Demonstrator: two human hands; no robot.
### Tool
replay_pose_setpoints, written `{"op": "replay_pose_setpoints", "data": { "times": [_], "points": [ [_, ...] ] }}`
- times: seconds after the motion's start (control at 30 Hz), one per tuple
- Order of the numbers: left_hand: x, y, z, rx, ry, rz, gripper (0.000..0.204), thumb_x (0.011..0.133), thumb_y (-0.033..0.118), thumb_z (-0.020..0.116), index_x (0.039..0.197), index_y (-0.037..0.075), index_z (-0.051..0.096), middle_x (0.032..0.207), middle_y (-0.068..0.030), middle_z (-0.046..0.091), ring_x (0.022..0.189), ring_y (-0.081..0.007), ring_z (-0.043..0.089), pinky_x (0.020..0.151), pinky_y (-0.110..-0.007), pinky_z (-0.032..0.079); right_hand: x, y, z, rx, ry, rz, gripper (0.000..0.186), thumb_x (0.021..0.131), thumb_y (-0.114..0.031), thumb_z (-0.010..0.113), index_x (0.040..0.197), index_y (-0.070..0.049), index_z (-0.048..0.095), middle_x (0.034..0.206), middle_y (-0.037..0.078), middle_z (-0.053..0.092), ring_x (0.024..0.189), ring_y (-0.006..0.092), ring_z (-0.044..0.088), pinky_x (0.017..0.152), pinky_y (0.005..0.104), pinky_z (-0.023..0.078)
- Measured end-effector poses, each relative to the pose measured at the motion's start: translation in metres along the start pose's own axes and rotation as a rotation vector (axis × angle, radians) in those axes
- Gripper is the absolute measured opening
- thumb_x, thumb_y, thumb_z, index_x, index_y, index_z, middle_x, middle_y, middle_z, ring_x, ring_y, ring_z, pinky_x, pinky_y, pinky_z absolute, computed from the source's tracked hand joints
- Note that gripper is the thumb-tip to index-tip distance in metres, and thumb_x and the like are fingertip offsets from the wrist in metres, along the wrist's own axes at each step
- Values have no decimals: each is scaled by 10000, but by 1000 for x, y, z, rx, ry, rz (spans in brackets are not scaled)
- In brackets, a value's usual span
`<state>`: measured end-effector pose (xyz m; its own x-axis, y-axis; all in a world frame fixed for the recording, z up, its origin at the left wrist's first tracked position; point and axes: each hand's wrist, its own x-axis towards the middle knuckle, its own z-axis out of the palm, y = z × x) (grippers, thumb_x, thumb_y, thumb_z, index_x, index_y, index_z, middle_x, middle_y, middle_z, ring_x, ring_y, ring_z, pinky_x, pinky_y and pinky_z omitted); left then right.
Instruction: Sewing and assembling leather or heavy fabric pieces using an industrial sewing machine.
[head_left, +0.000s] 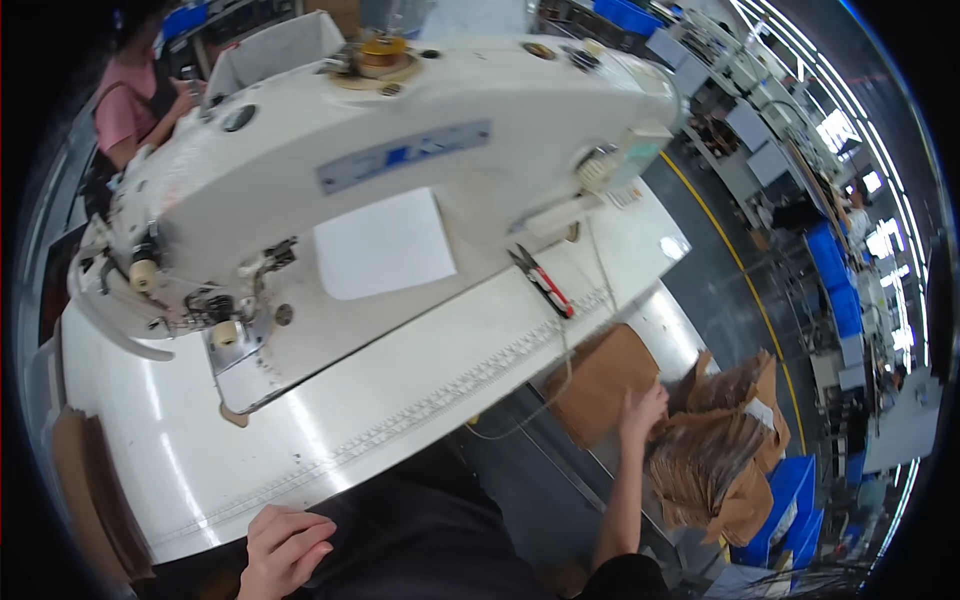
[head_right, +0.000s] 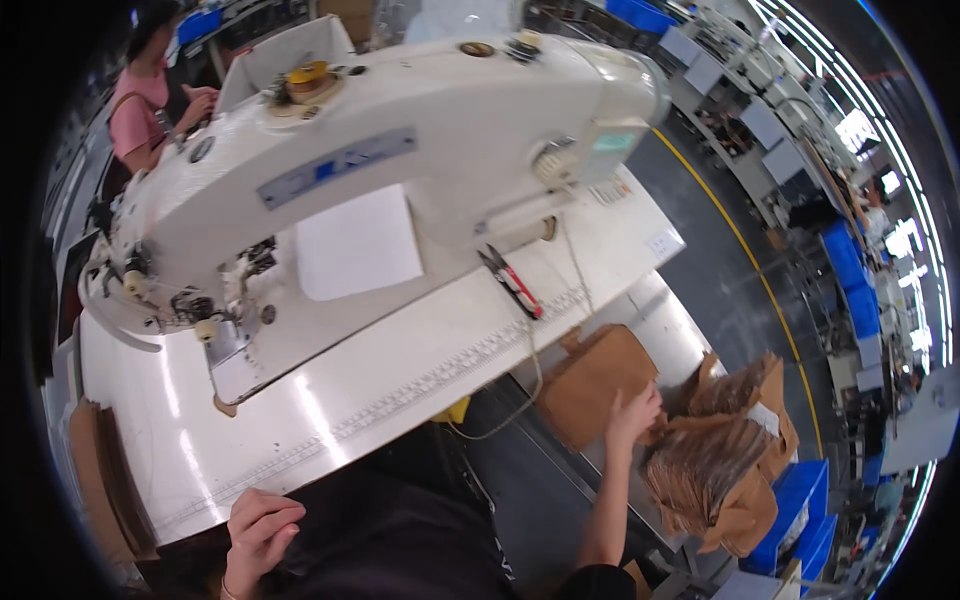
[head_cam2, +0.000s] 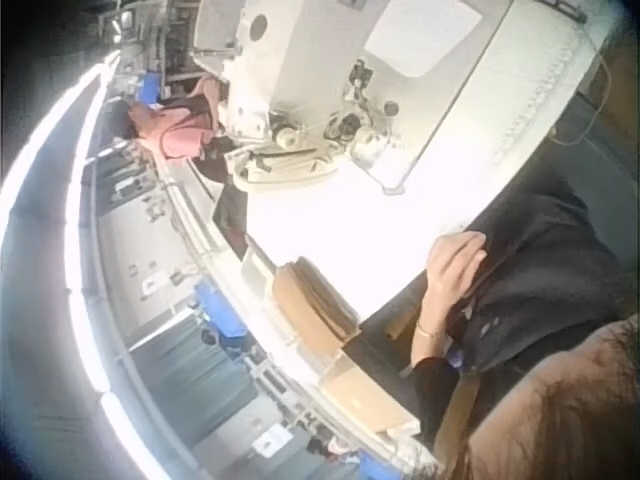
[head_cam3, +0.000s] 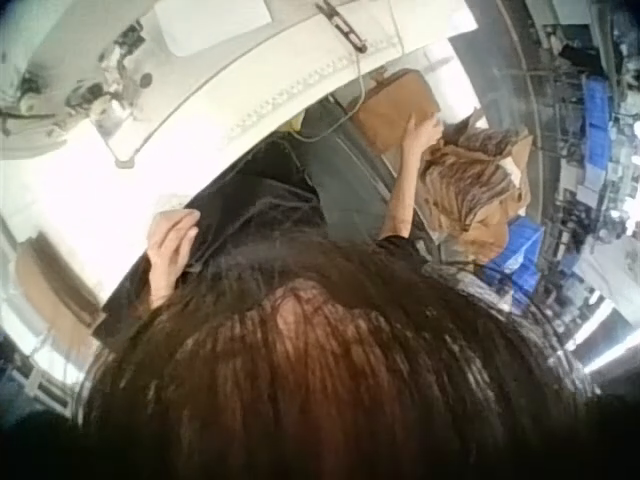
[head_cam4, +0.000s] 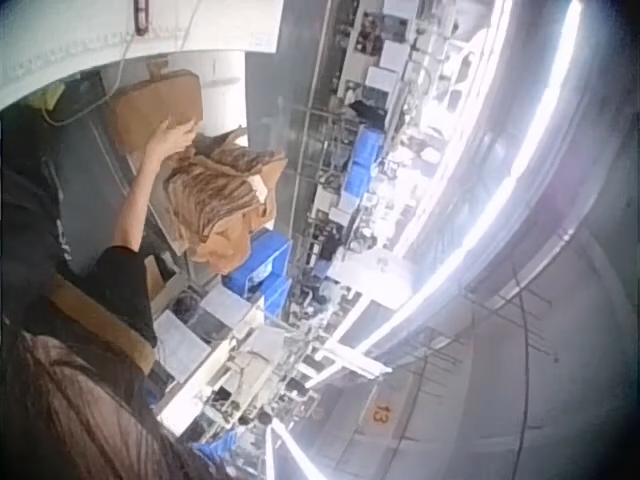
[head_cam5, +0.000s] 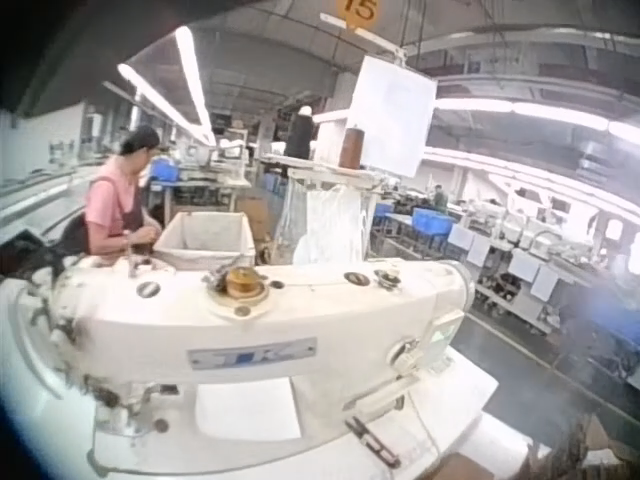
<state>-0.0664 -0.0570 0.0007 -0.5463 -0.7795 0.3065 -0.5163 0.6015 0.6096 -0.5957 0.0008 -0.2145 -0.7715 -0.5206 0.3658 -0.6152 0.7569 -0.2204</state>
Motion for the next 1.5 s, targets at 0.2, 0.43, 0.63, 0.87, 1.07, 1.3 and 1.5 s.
{"op": "replay_pose_setpoints", "data": {
  "times": [0.2, 0.43, 0.63, 0.87, 1.07, 1.3, 1.5],
  "points": [
    [47, -21, -19, 28, -91, 243, 195, 726, 171, 793, 797, 57, 652, 757, -31, 610, 665, -185, 583, 568, -284, 457, 23, -239, -174, 738, -3, -975, 87, 804, 1, 649, 890, 1, 661, 819, 79, 593, 722, 250, 574, 588, 325, 466],
    [103, -41, -6, 40, -21, 358, 184, 745, 143, 786, 787, 45, 636, 778, -35, 597, 672, -193, 579, 577, -300, 486, 37, -388, -123, 617, -262, -1589, 130, 811, -59, 645, 936, -26, 641, 923, 68, 612, 852, 256, 596, 711, 354, 517],
    [118, -58, -3, 85, -66, 291, 180, 765, 116, 758, 890, 30, 662, 890, -62, 632, 781, -218, 611, 671, -327, 510, 46, -404, -122, 507, -555, -1530, 98, 760, -58, 663, 821, 2, 616, 859, 100, 635, 783, 245, 622, 728, 334, 523],
    [176, -64, 26, 381, 59, 383, 349, 813, 169, 681, 1116, 8, 622, 1197, -112, 595, 1158, -260, 541, 1020, -403, 419, 61, -406, -120, 769, -1109, -932, 155, 814, -159, 671, 887, -22, 672, 784, 24, 664, 766, 118, 631, 748, 267, 501],
    [190, -76, 53, 625, 29, 433, 419, 818, 192, 668, 1175, -4, 567, 1224, -110, 559, 1153, -271, 537, 1002, -405, 436, 72, -403, -103, 904, -1021, -714, 270, 834, -154, 661, 1053, 0, 627, 989, 57, 658, 917, 150, 592, 842, 277, 471],
    [220, -84, 65, 199, 135, 206, 258, 853, 111, 624, 1098, 40, 591, 1084, -123, 558, 932, -293, 588, 751, -395, 523, 71, -404, -102, 1088, -1147, -546, 347, 863, -155, 654, 1163, 0, 575, 1114, 43, 617, 1021, 141, 543, 883, 273, 444],
    [225, -86, 70, 375, 273, 273, 257, 779, 46, 641, 1032, 37, 593, 1050, -107, 575, 829, -278, 600, 662, -396, 526, 66, -399, -102, 1123, -1365, -477, 341, 856, -90, 653, 1177, -2, 576, 1087, 34, 608, 989, 110, 541, 857, 264, 449]
  ]
}}
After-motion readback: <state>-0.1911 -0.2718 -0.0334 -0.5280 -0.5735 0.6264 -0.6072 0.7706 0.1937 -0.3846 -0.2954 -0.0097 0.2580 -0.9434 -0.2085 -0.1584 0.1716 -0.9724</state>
